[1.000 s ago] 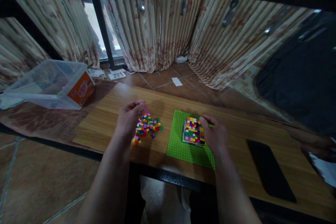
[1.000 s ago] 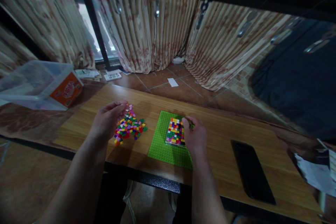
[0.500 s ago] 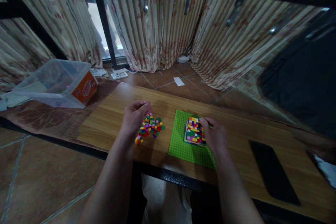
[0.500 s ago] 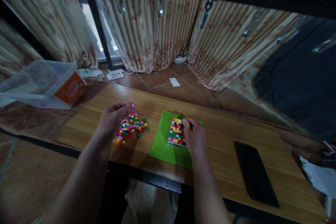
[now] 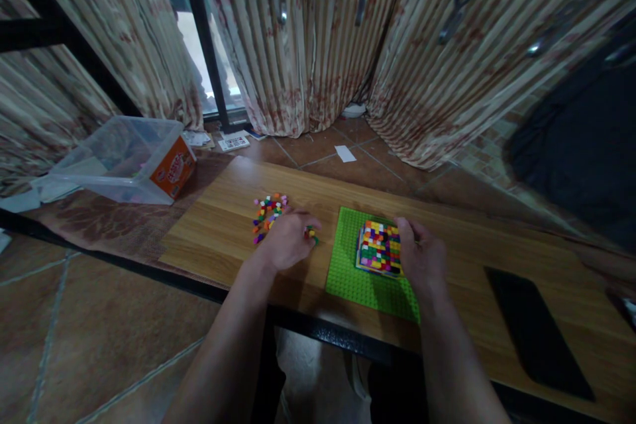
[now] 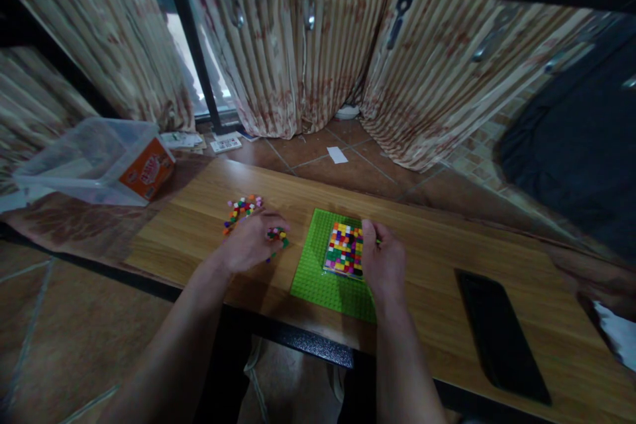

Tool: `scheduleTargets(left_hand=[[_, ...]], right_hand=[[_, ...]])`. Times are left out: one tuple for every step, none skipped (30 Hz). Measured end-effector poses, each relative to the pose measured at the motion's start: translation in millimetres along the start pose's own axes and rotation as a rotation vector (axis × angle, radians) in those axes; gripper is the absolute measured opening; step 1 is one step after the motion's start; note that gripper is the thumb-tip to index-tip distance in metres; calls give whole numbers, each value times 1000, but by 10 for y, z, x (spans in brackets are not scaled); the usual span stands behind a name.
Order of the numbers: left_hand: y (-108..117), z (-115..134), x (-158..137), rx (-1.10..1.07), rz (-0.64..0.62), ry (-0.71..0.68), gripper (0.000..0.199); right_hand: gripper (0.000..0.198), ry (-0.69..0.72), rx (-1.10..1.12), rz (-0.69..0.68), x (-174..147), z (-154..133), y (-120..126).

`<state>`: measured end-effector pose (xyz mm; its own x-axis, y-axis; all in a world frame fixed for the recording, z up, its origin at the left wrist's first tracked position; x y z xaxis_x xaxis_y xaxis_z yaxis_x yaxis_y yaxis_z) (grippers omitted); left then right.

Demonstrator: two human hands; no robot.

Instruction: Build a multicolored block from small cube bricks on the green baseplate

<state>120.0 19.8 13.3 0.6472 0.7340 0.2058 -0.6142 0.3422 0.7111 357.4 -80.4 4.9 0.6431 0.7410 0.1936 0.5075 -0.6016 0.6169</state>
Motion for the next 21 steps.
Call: scheduleTargets(left_hand=[[-20,29,-4,49,-33,-27,29],[-38,46,-7,86,-56,-37,30],[-55,54,-10,112,-73,-34,30],[-69,54,-13,131,-80,-24,30],[-79,49,-15,144,-79,-8,29],[-88,43,-16,150,-73,5,28],[-95,38,-17,148,-62,12,27],[-100,36,-18,142,-51,14,26],[-104,36,-18,133,-41,10,26],[-106,39,-18,126,-36,4,26],[-106,45,-16,125,-35,-6,25],[-103,54,-13,127,-36,-18,24],[-97,65,-9,128,-38,-34,23],[-87,79,-3,120,-34,-47,21],[-73,91,4,93,-24,-55,20],[-59,101,13,42,-6,-53,19],[-45,107,23,-37,19,-40,18],[-39,110,32,-142,43,-15,17],[-41,114,42,-266,65,17,15],[-56,123,51,-404,79,51,13],[-83,139,60,-547,81,83,11]], right_hand=[[55,-6,10,5,4,7,7],[55,-15,20,7,8,14,11],[55,-24,28,8,11,20,13],[54,-33,33,10,14,24,15],[54,-40,37,7,15,24,14],[53,-46,40,5,15,22,13],[52,-54,43,5,15,20,14],[51,-63,45,4,15,19,13],[50,-69,49,2,15,18,13],[49,-71,53,4,16,18,15],[48,-69,57,12,18,18,21],[47,-60,60,25,18,15,30],[46,-46,64,42,17,9,42],[45,-26,72,70,13,-4,59],[44,0,87,105,3,-27,80],[41,32,112,139,-14,-61,102],[37,71,142,164,-38,-108,118],[33,114,174,177,-68,-167,129],[29,158,208,169,-101,-236,127],[25,199,227,130,-136,-310,106],[23,236,247,87,-172,-383,81]])
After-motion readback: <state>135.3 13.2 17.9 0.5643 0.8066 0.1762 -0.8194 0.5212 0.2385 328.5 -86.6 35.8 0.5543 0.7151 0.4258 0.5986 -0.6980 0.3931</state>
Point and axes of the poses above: each hand's wrist, its own x-axis towards the middle knuckle, its own y-axis out of the back of the hand, z = x × y, the point moved 5 cm from there along x, towards the middle knuckle, and after that the axes turned 5 degrees about -y, right-handed, at the moved point
